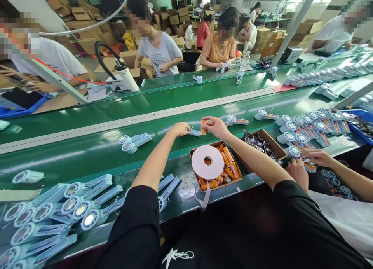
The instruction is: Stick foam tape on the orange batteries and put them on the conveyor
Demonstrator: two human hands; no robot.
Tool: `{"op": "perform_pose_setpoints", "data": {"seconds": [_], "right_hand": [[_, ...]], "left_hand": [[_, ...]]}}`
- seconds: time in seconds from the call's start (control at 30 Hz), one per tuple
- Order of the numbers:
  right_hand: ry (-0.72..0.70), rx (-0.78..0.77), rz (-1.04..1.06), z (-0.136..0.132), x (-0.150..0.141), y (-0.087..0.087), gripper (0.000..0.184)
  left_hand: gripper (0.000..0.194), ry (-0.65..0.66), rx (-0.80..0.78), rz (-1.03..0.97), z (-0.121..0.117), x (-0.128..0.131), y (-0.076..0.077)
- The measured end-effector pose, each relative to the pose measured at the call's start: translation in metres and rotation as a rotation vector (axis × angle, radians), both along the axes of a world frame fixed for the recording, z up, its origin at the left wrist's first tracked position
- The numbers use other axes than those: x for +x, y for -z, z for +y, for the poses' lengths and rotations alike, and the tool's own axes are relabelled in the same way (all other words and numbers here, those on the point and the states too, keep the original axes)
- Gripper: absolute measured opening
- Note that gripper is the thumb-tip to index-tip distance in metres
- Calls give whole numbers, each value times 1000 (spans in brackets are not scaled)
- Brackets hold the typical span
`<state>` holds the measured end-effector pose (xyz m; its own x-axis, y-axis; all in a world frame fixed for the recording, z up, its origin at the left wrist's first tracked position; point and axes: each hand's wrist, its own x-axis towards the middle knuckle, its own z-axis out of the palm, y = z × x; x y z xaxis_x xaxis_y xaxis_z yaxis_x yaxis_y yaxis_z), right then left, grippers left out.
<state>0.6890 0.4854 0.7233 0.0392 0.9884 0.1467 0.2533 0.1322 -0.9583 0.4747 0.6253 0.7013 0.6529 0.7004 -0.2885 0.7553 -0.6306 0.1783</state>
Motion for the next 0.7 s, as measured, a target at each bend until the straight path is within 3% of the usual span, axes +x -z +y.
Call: {"op": "perform_pose_setpoints", "data": {"seconds": [0.07, 0.13, 0.27, 0.4, 0.53, 0.7], "right_hand": [[-36, -8, -357, 31, -10, 8, 47], [-65, -12, -587, 52, -19, 14, 41], [-173, -18, -791, 69, -28, 21, 30], [-241, -48, -985, 71, -24, 27, 32], [-280, -113, -1141, 70, -20, 29, 34], [-347, -183, -1264, 70, -38, 20, 32]], "left_hand": [[29, -17, 10, -62, 1, -2, 2], [33, -54, 32, -117, 0, -3, 7], [36, -129, 54, -178, -1, 2, 17], [36, -175, 44, -218, -1, 10, 22], [37, -225, 25, -239, -5, 15, 22], [37, -261, 14, -247, -15, 19, 13]]}}
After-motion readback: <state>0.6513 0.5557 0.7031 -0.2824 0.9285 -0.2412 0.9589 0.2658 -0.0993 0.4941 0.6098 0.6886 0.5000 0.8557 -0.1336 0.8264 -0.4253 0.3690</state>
